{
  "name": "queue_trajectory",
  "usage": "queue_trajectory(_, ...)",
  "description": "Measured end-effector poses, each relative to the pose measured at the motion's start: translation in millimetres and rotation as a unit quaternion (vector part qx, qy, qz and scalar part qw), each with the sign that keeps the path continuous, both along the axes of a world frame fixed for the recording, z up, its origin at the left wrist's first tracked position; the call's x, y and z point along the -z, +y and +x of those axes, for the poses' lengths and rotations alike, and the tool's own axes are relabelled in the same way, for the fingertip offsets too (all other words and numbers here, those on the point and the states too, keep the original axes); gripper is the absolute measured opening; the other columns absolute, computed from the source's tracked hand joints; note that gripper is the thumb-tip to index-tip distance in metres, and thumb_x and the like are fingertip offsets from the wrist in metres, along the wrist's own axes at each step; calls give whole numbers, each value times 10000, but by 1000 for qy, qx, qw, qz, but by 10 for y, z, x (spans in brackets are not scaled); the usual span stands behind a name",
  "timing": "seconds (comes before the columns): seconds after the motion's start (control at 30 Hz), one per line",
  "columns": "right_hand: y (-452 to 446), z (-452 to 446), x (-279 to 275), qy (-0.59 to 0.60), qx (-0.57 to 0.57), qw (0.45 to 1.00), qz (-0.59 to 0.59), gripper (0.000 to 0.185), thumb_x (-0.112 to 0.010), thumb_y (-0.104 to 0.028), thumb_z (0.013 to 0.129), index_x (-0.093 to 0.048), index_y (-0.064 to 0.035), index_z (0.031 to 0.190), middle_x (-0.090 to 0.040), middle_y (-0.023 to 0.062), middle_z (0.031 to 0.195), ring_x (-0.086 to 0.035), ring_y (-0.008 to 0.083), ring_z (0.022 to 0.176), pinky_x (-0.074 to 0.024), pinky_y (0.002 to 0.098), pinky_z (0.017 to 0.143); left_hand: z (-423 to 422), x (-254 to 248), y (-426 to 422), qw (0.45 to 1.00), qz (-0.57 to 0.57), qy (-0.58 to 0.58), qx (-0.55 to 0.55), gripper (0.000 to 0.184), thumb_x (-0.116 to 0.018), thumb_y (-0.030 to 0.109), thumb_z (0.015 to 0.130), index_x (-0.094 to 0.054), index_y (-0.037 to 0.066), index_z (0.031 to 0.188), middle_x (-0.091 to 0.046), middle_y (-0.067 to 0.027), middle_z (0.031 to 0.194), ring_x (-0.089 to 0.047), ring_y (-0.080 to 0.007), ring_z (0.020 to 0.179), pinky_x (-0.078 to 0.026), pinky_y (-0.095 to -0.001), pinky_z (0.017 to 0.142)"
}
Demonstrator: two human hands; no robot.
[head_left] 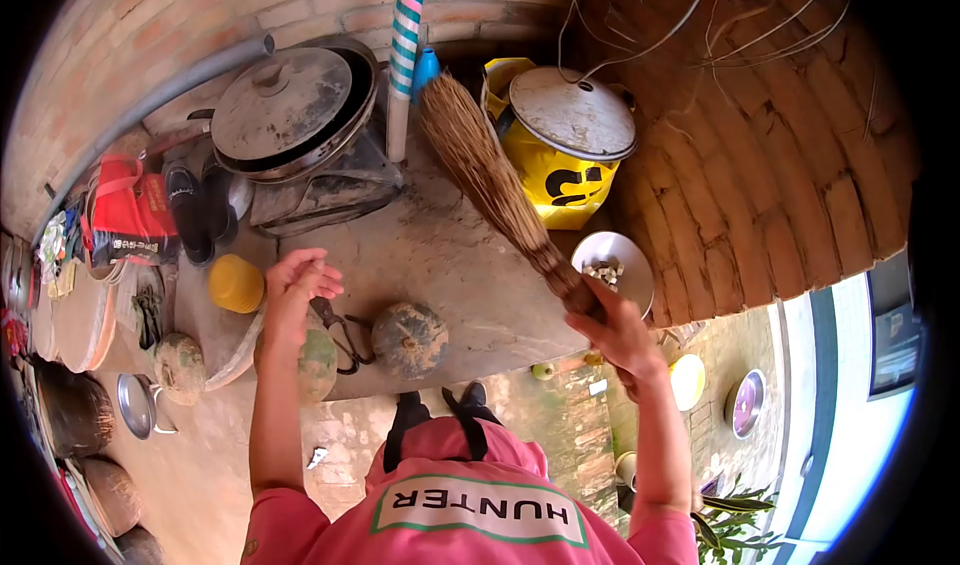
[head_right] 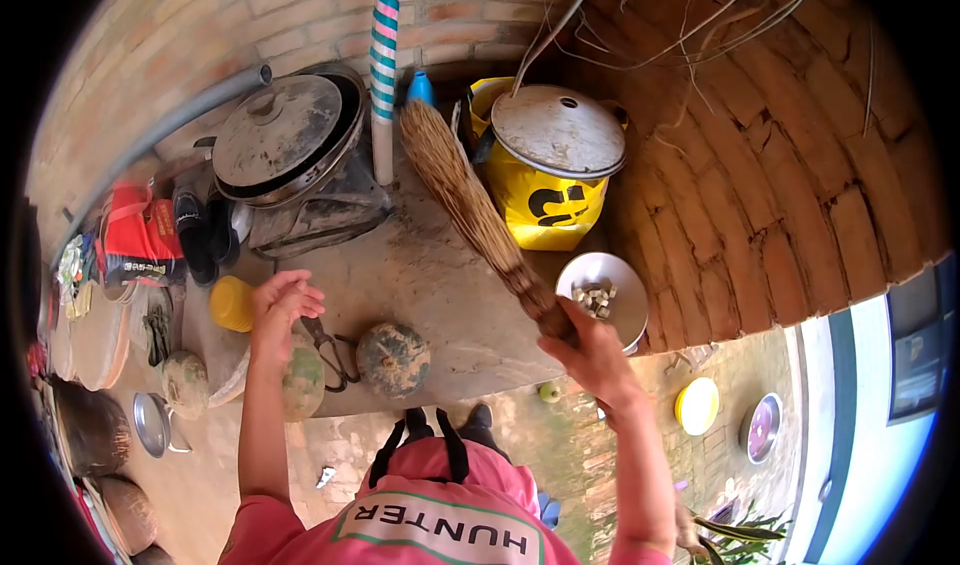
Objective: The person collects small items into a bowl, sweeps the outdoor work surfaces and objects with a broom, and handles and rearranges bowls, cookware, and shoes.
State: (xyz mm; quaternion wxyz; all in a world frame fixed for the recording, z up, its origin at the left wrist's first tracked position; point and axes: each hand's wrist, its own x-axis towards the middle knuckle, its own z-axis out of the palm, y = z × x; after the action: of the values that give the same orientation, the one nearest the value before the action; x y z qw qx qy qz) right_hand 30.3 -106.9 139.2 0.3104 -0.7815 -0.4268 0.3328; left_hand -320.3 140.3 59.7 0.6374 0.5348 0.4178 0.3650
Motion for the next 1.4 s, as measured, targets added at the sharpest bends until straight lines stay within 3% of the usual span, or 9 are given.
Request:
queue_trajectory(0.23, 1105, -144, 489, 198, 18, 977, 73, 475, -716, -235, 883, -544, 1, 1257, -601, 73, 731, -567, 138, 562, -496, 297, 499, 101, -106, -352, 998, -11, -61, 7, 231, -581, 138, 977, -619, -16, 1146, -699, -137, 884, -662, -179, 703, -516, -277, 656)
queue_trajectory(0.47, 2167, -86, 591, -5, -27, 997, -71, 346, -716, -222, 879, -585, 3, 1107, -583, 65, 722, -556, 156, 539, -496, 314, 465, -304, 94, -663, 998, -37, -42, -42, 242, -582, 136, 982, -614, -33, 1151, -694, -135, 869, -666, -179, 683, -523, -283, 640)
queue_trajectory(0.77, 878, 212, -400, 183, -91, 955, -216, 298, -716, -213, 885, -581, -25, 1073, -600, 43, 784, -583, 118, 634, -506, 285, 520, -606, 25, -821, 998, -45, -36, -4, 235, -583, 119, 971, -618, -22, 1156, -689, -117, 859, -650, -151, 679, -533, -286, 646)
queue_trajectory(0.9, 41, 99, -837, 136, -13, 963, -231, 507, -726, -172, 862, -538, -30, 1311, -608, 42, 817, -572, 102, 615, -482, 271, 510, -625, 35, -820, 998, -40, -43, 28, 266, -577, 123, 985, -591, -39, 1195, -682, -113, 887, -664, -151, 691, -522, -266, 647)
queue_trajectory(1.1, -342, -129, -909, 20, -20, 991, -128, 457, -697, -116, 870, -554, -55, 1300, -577, 2, 801, -533, 67, 655, -468, 252, 536, -451, 85, -953, 997, -26, -41, 67, 292, -584, 118, 983, -561, -40, 1228, -672, -81, 899, -643, -110, 691, -514, -244, 649)
queue_trajectory(1.2, -101, -133, -340, -196, -59, 978, -46, 495, -699, -230, 858, -535, -55, 1291, -678, 180, 854, -662, 337, 765, -522, 415, 652, -287, 151, -1091, 996, -22, 17, 81, 369, -646, 145, 937, -552, -40, 1242, -657, -148, 1004, -667, -207, 807, -530, -314, 730)
queue_trajectory(1.27, 97, -120, 35, -286, -61, 954, -72, 530, -696, -289, 849, -520, -65, 1296, -667, 268, 918, -644, 452, 883, -511, 506, 746, -59, 100, -1200, 954, 240, 166, 59, 475, -691, 181, 890, -530, -32, 1282, -610, -205, 1114, -633, -297, 954, -503, -390, 838)
queue_trajectory(1.3, 102, -118, 170, -267, -71, 959, -55, 532, -696, -288, 850, -516, -65, 1297, -669, 267, 918, -644, 452, 886, -509, 512, 750, 35, 90, -1238, 899, 364, 240, 44, 529, -714, 199, 866, -519, -28, 1303, -586, -233, 1169, -615, -342, 1027, -490, -428, 892)
queue_trajectory(1.4, -79, -96, 383, -219, -119, 968, -24, 536, -707, -269, 841, -510, -62, 1294, -670, 257, 893, -648, 454, 878, -506, 518, 760, 335, 279, -1365, 862, 344, 366, 71, 945, -821, 385, 723, -358, 10, 1457, -422, -268, 1387, -423, -427, 1269, -365, -515, 1038)
